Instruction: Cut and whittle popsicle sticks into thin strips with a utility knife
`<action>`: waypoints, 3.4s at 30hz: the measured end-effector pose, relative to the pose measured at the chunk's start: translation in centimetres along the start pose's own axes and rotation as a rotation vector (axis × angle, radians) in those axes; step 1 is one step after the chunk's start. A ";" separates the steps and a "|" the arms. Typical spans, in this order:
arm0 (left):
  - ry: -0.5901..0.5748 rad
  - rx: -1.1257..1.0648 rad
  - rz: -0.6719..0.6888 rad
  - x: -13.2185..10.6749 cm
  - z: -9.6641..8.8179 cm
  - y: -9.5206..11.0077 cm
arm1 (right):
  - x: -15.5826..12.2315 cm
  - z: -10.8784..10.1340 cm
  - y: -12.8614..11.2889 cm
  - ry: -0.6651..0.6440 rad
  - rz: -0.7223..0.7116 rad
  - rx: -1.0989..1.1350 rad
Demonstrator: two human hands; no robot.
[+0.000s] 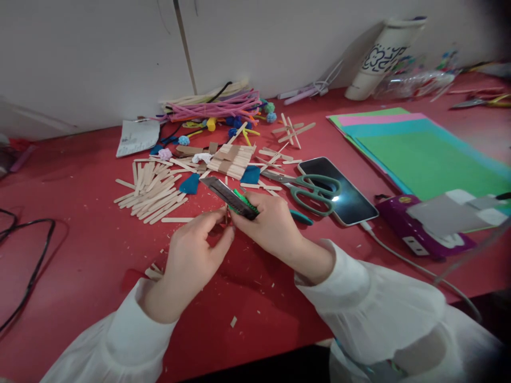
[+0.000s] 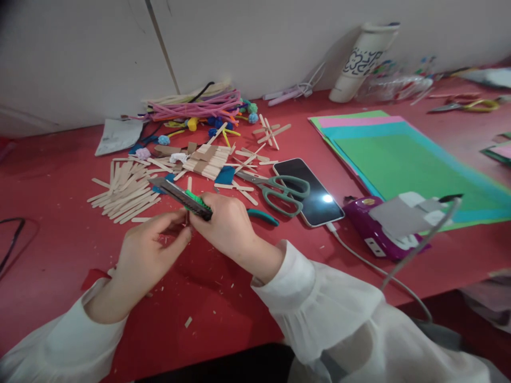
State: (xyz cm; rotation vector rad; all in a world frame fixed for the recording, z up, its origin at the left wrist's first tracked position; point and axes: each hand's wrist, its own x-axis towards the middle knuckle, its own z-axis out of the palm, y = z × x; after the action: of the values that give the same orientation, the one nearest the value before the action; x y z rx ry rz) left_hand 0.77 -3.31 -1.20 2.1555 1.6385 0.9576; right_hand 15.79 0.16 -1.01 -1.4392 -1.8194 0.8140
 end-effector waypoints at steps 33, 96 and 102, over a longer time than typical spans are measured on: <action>-0.022 -0.308 -0.246 0.3 -0.2 0.1 | -0.1 0.0 0.4 -0.005 -0.033 0.111; 0.034 -0.205 -0.252 0.3 -0.7 0.5 | -0.5 0.1 -0.1 -0.045 -0.055 0.160; 0.028 -0.021 -0.067 0.3 -0.5 0.5 | -0.5 0.1 -0.2 -0.072 -0.040 0.121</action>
State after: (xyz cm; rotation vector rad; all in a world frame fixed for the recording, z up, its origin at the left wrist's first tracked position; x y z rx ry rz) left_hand 0.90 -3.25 -0.42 2.0687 1.6939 0.9851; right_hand 15.72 -0.38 -0.96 -1.3082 -1.8137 0.9491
